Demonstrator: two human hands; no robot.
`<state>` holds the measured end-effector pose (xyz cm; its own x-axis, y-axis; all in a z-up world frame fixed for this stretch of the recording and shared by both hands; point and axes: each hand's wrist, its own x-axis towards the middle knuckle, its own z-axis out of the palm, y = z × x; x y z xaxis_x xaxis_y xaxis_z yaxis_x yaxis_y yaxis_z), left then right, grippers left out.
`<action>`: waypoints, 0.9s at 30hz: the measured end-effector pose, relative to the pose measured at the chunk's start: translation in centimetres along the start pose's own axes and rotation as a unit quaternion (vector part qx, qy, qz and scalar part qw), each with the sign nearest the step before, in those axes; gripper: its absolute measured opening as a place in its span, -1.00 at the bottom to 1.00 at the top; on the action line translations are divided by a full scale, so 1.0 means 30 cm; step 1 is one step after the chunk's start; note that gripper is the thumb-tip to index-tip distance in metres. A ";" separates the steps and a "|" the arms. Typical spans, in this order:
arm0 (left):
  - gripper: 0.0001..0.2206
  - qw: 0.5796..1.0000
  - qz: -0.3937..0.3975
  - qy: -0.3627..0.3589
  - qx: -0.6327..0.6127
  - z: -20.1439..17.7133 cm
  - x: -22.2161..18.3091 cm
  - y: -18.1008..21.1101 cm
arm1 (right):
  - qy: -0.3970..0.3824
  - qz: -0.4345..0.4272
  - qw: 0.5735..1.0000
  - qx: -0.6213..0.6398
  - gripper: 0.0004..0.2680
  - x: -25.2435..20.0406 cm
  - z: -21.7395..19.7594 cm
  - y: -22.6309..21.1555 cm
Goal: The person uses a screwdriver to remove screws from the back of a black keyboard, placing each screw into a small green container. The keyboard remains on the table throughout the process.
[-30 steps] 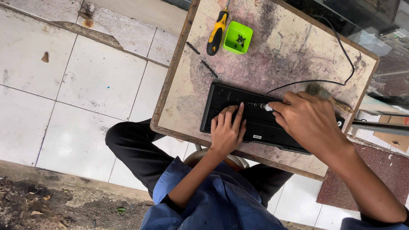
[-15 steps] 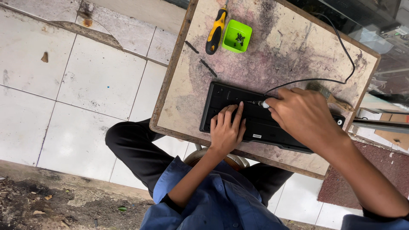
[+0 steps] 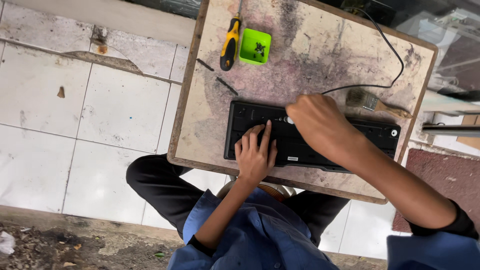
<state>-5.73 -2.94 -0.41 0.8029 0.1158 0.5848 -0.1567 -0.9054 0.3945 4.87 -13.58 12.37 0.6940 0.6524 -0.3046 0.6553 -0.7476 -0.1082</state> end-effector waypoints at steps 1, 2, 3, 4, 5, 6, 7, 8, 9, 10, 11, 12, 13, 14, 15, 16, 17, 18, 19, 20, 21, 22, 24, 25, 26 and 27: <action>-0.66 1.000 0.005 -0.003 0.000 0.001 0.000 0.001 | 0.002 0.004 1.000 0.004 -0.96 -0.006 -0.031 -0.019; -0.66 1.000 0.004 -0.005 0.003 0.002 0.000 0.002 | 0.005 -0.010 1.000 -0.003 -0.94 -0.010 -0.063 -0.038; -0.67 1.000 0.002 -0.008 0.007 0.003 -0.001 0.002 | 0.007 -0.024 1.000 -0.011 -0.92 -0.014 -0.095 -0.058; -0.67 1.000 0.004 -0.010 0.008 0.004 0.000 0.003 | 0.008 -0.023 1.000 -0.008 -0.92 -0.010 -0.068 -0.046; -0.67 1.000 0.004 -0.011 0.009 0.004 0.000 0.004 | 0.001 -0.029 1.000 -0.003 -0.93 -0.007 -0.041 -0.035; -0.67 1.000 0.004 -0.012 0.009 0.004 -0.001 0.004 | -0.007 -0.034 0.999 0.003 -0.93 -0.003 -0.013 -0.026; -0.67 1.000 0.006 -0.015 0.011 0.005 -0.002 0.004 | -0.006 -0.033 0.999 0.006 -0.93 0.003 -0.003 -0.042; -0.66 1.000 0.005 -0.017 0.013 0.006 -0.002 0.004 | 0.016 -0.036 0.998 -0.040 -0.92 0.009 0.006 -0.058; -0.66 1.000 0.004 -0.019 0.015 0.006 -0.003 0.004 | 0.037 -0.038 0.995 -0.087 -0.89 0.016 0.013 -0.075; -0.66 1.000 0.007 -0.020 0.016 0.009 -0.007 0.003 | 0.039 -0.037 0.995 -0.085 -0.89 0.020 0.016 -0.085; -0.68 0.999 0.005 -0.025 0.020 0.011 -0.011 0.001 | 0.045 -0.043 0.992 -0.106 -0.87 0.024 0.019 -0.097; -0.70 0.999 0.002 -0.028 0.024 0.013 -0.014 0.001 | 0.050 -0.050 0.989 -0.128 -0.86 0.029 0.020 -0.108; -0.70 0.999 0.004 -0.029 0.025 0.015 -0.012 0.002 | 0.052 -0.050 0.989 -0.126 -0.86 0.043 0.027 -0.101; -0.71 0.999 0.002 -0.028 0.026 0.015 -0.011 0.003 | 0.036 -0.039 0.991 -0.126 -0.86 0.056 0.035 -0.098; -0.72 0.999 0.000 -0.028 0.027 0.014 -0.012 0.003 | 0.020 -0.029 0.991 -0.126 -0.87 0.069 0.044 -0.094; -0.72 0.999 0.003 -0.028 0.028 0.014 -0.011 0.004 | 0.023 -0.028 0.992 -0.125 -0.87 0.107 0.061 -0.084; -0.73 0.999 0.003 -0.027 0.032 0.013 -0.009 0.005 | -0.021 0.002 0.996 -0.091 -0.87 0.144 0.077 -0.074; -0.74 0.999 0.003 -0.026 0.037 0.012 -0.008 0.008 | -0.064 0.031 0.996 -0.057 -0.87 0.182 0.092 -0.065; -0.74 0.999 0.006 -0.025 0.038 0.012 -0.008 0.008 | -0.061 0.031 0.996 -0.056 -0.87 0.190 0.092 -0.073; -0.75 0.999 0.004 -0.025 0.038 0.012 -0.008 0.008 | -0.027 0.023 0.999 -0.036 -0.88 0.198 0.091 -0.080; -0.76 0.999 0.002 -0.025 0.038 0.013 -0.008 0.008 | 0.007 0.014 1.000 -0.016 -0.89 0.207 0.091 -0.087; -0.76 0.999 0.006 -0.024 0.038 0.012 -0.008 0.010 | 0.010 0.017 1.000 -0.015 -0.89 0.202 0.080 -0.087; -0.78 0.999 0.003 -0.028 0.043 0.009 -0.005 0.012 | 0.028 -0.009 1.000 -0.008 -0.87 0.195 0.054 -0.087; -0.78 0.999 0.006 -0.027 0.043 0.009 -0.006 0.012 | 0.030 -0.007 0.999 -0.008 -0.87 0.185 0.059 -0.081; -0.77 0.999 0.004 -0.028 0.039 0.011 -0.007 0.012 | 0.025 -0.012 1.000 -0.009 -0.87 0.177 0.064 -0.076; -0.77 0.999 0.001 -0.030 0.035 0.011 -0.009 0.011 | 0.020 -0.016 1.000 -0.011 -0.87 0.169 0.069 -0.071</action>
<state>-5.80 -3.40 -0.69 0.8359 0.0908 0.5413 -0.1198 -0.9322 0.3415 6.37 -8.93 9.10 0.6845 0.6801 -0.2625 0.6826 -0.7243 -0.0967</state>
